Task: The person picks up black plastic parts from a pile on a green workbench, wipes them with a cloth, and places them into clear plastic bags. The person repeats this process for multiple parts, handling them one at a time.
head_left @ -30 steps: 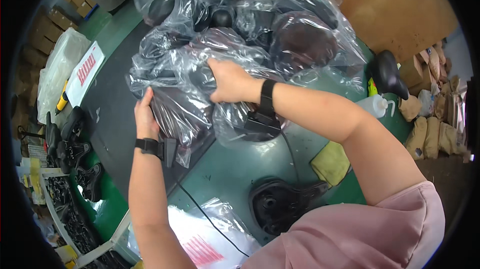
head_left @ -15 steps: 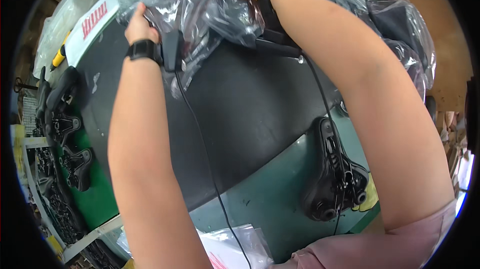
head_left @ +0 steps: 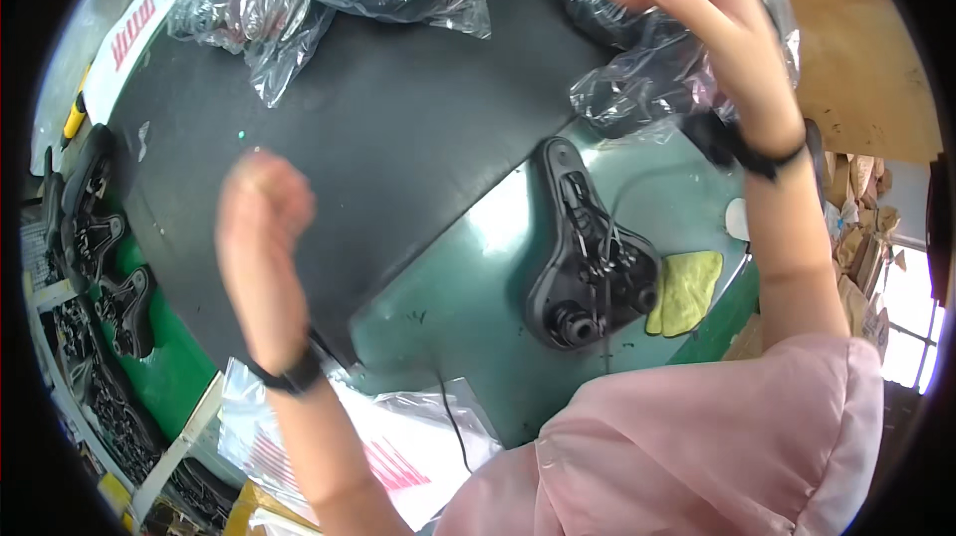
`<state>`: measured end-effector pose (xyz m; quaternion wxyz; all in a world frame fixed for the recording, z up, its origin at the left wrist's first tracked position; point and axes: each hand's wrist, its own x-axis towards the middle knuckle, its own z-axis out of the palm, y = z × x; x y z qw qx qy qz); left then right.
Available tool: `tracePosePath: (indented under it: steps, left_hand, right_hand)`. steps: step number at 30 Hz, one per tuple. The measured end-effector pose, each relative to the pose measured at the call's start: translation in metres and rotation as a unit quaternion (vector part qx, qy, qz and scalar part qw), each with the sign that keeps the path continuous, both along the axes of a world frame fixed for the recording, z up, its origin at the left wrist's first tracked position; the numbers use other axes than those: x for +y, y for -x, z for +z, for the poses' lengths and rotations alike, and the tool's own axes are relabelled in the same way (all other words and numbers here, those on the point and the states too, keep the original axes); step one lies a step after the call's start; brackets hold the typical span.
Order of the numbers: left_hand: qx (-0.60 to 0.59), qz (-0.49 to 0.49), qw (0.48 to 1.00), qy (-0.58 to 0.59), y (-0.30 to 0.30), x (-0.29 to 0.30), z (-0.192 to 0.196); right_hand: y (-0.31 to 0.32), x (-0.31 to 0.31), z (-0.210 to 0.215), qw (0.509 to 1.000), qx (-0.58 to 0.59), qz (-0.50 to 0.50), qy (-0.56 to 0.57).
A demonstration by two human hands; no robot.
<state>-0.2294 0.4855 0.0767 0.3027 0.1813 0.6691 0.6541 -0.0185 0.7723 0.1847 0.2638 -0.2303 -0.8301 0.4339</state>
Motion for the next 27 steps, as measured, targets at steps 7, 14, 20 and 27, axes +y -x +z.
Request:
tracePosePath:
  steps: [7,14,20,27]
  left_hand:
    - [-0.079,-0.203,0.967,0.135,-0.231,-0.04,-0.038]
    - [0.11,-0.138,0.966,0.189,-0.254,-0.017,-0.096]
    - [0.124,-0.249,0.959,0.061,-0.293,-0.034,-0.093]
    - [-0.186,-0.445,0.876,-0.018,-0.279,-0.199,0.011]
  right_hand:
    - [-0.273,-0.061,0.096,0.974,0.157,-0.015,0.16]
    - [-0.347,-0.114,0.124,0.946,0.232,0.097,0.206]
    - [-0.313,-0.149,0.183,0.649,0.147,0.675,0.317]
    - [-0.138,-0.312,0.162,0.8,0.202,0.487,0.287]
